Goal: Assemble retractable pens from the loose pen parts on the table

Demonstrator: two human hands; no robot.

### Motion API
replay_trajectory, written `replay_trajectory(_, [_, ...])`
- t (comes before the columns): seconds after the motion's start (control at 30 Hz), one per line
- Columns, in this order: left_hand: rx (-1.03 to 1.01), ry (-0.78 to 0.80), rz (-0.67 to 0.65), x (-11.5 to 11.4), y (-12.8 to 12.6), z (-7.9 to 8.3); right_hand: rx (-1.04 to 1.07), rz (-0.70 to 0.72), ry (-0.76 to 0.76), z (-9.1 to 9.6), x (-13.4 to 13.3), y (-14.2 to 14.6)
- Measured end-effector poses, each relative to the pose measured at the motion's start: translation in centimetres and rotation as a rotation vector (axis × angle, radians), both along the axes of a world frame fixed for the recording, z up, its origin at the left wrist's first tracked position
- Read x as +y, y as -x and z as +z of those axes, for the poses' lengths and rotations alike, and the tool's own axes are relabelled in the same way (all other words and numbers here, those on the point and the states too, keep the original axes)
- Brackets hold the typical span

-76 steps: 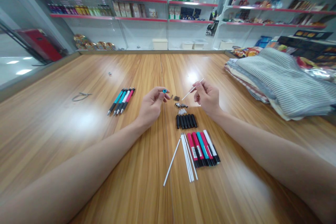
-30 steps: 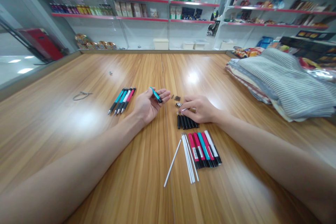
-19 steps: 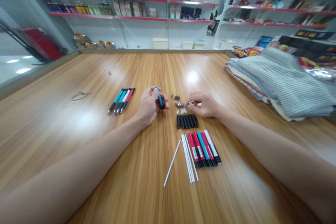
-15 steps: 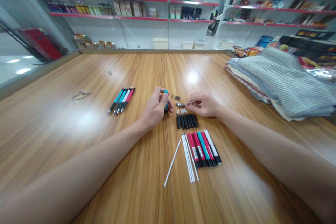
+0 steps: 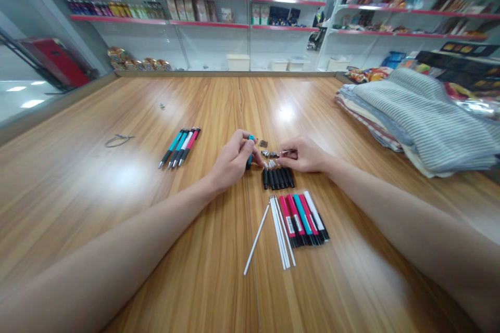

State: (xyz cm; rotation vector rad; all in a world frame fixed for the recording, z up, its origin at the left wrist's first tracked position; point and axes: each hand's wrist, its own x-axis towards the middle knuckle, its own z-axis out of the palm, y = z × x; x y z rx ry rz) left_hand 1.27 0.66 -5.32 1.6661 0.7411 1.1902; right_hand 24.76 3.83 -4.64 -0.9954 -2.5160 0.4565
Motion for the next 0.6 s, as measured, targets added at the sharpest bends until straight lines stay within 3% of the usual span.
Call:
replay_trajectory(0.3, [-0.060, 0.028, 0.050, 0.0, 0.0, 0.4, -0.021, 0.038, 0.074, 0.0, 0.4, -1.0])
replay_trajectory(0.6, [0.024, -0.164, 0.036, 0.1, 0.3, 0.0, -0.092, 0.072, 0.034, 1.0, 0.4, -1.2])
